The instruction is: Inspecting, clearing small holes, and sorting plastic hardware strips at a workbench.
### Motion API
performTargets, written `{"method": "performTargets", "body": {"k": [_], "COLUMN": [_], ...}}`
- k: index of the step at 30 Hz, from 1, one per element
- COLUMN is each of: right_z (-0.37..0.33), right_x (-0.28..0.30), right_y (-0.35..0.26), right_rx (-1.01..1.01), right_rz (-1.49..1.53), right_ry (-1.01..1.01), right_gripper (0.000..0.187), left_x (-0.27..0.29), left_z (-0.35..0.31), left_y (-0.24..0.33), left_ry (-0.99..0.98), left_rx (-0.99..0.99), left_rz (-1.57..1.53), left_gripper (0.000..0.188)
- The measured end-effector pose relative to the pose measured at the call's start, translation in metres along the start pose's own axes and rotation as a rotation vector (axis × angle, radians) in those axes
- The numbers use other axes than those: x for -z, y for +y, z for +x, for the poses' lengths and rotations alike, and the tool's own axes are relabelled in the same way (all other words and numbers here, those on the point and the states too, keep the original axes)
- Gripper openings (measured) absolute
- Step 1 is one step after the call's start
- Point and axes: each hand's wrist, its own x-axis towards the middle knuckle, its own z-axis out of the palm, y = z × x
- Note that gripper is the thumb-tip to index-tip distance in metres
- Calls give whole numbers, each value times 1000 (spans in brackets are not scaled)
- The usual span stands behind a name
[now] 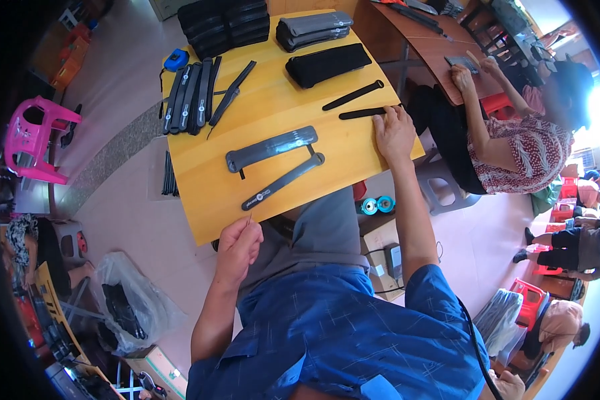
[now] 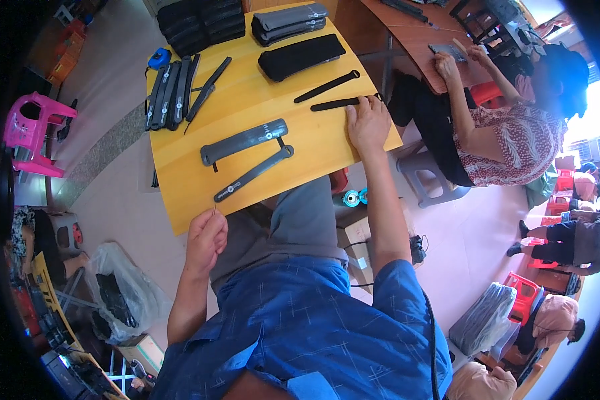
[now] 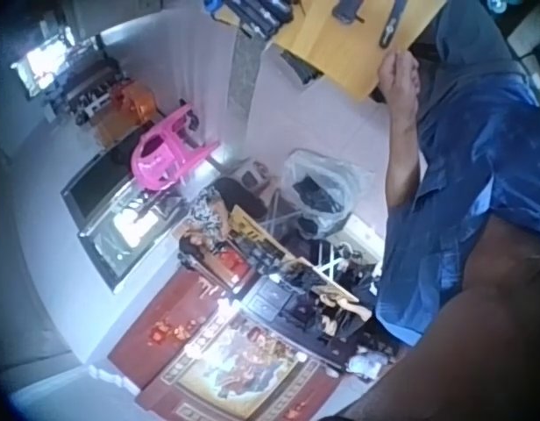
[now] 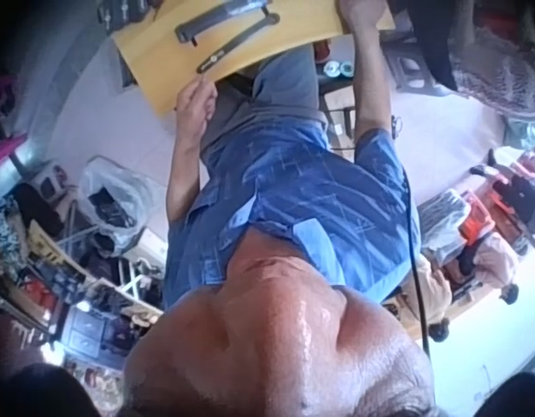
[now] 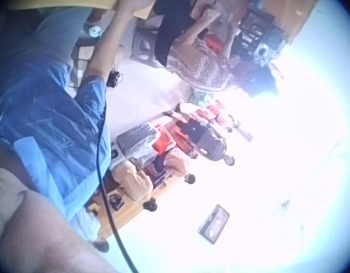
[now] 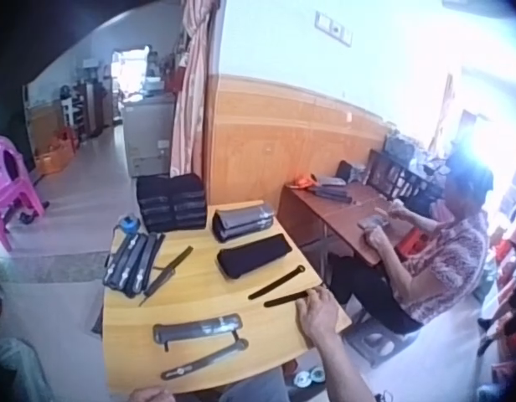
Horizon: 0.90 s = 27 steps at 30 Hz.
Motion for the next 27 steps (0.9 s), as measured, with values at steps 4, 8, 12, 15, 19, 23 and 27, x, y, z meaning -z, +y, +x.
{"method": "performTargets", "body": {"k": [4, 8, 12, 15, 19, 23, 27], "right_z": [3, 11, 22, 33, 35, 19, 11], "right_x": [-3, -13, -26, -32, -34, -21, -18], "right_y": [-7, -21, -28, -28, -32, -17, -13], "right_rx": [53, 144, 136, 113, 121, 160, -40], "right_rz": [-27, 34, 12, -4, 26, 21, -34], "right_ry": [75, -6, -159, -181, -145, 42, -8], "right_gripper": [48, 52, 55, 56, 53, 45, 45], "left_x": [2, 4, 5, 6, 10, 9, 10], "left_z": [-1, -1, -3, -6, -12, -15, -15], "left_y": [-1, -2, -4, -5, -10, -13, -15], "left_ry": [-9, -16, -1, 3, 27, 44, 48], "left_rx": [-9, -26, -19, -19, 7, 8, 16], "left_rz": [1, 6, -3, -12, -39, -24, -36], "left_gripper": [27, 28, 28, 28, 29, 29, 28]}}
